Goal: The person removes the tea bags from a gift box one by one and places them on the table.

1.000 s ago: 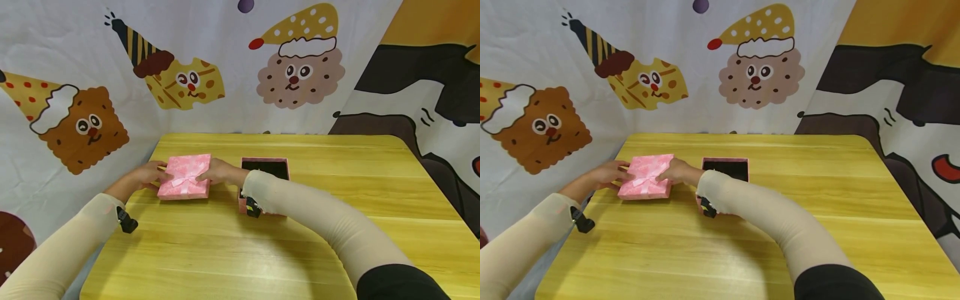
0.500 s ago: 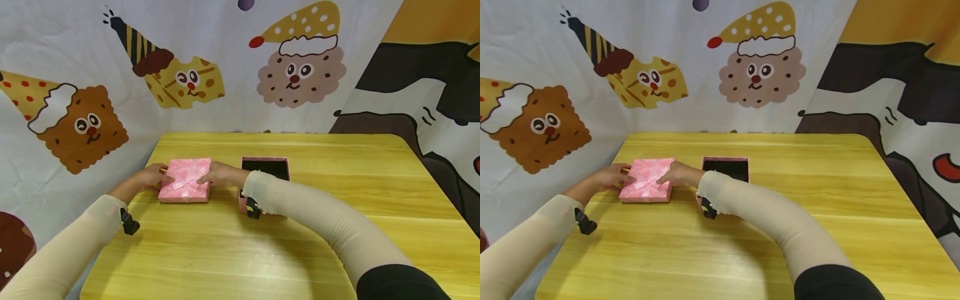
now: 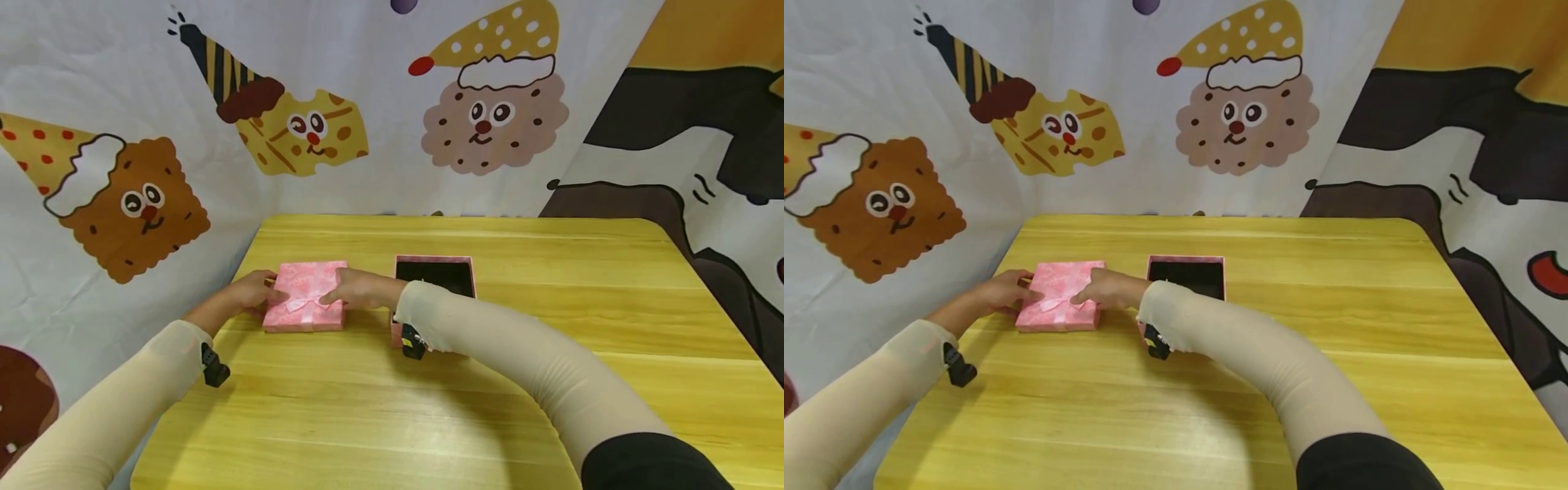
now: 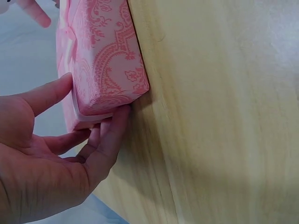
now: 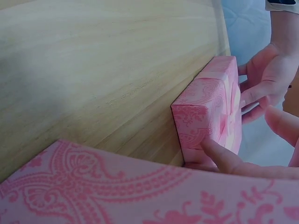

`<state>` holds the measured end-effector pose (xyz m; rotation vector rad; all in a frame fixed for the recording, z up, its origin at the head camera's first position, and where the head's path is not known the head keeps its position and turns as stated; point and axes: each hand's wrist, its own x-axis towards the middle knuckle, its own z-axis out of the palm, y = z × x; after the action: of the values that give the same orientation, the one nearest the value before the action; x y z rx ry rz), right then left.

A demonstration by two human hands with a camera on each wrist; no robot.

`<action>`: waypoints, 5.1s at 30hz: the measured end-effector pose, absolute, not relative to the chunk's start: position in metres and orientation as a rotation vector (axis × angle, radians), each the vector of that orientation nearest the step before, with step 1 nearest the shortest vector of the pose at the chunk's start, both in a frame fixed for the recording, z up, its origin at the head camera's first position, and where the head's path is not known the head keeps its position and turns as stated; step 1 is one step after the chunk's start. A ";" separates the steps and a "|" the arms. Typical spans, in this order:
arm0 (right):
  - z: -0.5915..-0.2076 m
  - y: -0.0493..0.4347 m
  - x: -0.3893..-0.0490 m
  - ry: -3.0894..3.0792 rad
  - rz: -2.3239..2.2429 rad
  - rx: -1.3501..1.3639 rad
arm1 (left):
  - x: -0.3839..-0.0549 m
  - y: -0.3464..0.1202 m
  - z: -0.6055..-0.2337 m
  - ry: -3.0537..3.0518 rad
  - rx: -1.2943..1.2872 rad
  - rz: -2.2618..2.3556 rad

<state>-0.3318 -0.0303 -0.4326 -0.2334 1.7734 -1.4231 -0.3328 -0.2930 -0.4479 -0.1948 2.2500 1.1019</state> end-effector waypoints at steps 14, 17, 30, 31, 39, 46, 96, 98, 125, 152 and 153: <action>-0.432 -0.028 -0.329 1.846 -1.299 -0.239 | -0.327 -0.291 -0.446 2.272 -0.148 1.075; -0.430 -0.028 -0.329 1.842 -1.311 -0.227 | -0.328 -0.291 -0.446 2.257 -0.174 1.079; -0.412 -0.018 -0.328 1.824 -1.377 -0.195 | -0.328 -0.289 -0.443 2.238 -0.243 1.100; -0.410 -0.017 -0.328 1.826 -1.380 -0.204 | -0.327 -0.289 -0.442 2.239 -0.240 1.099; -0.401 -0.008 -0.328 1.834 -1.388 -0.291 | -0.327 -0.287 -0.435 2.259 -0.233 1.070; -0.393 -0.001 -0.326 1.825 -1.383 -0.341 | -0.326 -0.286 -0.426 2.288 -0.215 1.058; -0.363 0.101 -0.326 1.997 -1.423 -0.463 | -0.340 -0.198 -0.371 2.318 0.092 1.211; -0.363 0.104 -0.327 1.991 -1.437 -0.458 | -0.340 -0.194 -0.370 2.314 0.101 1.214; -0.366 0.144 -0.322 1.995 -1.494 -0.383 | -0.345 -0.148 -0.362 2.290 0.235 1.262; -0.382 0.177 -0.320 2.028 -1.549 -0.292 | -0.349 -0.090 -0.372 2.200 0.340 1.380; -0.383 0.177 -0.320 2.026 -1.552 -0.293 | -0.349 -0.088 -0.373 2.206 0.341 1.377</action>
<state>-0.3203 0.1773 -0.3827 -0.2927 2.0255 -1.5524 -0.3493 -0.0884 -0.3731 0.3410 2.2057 1.3773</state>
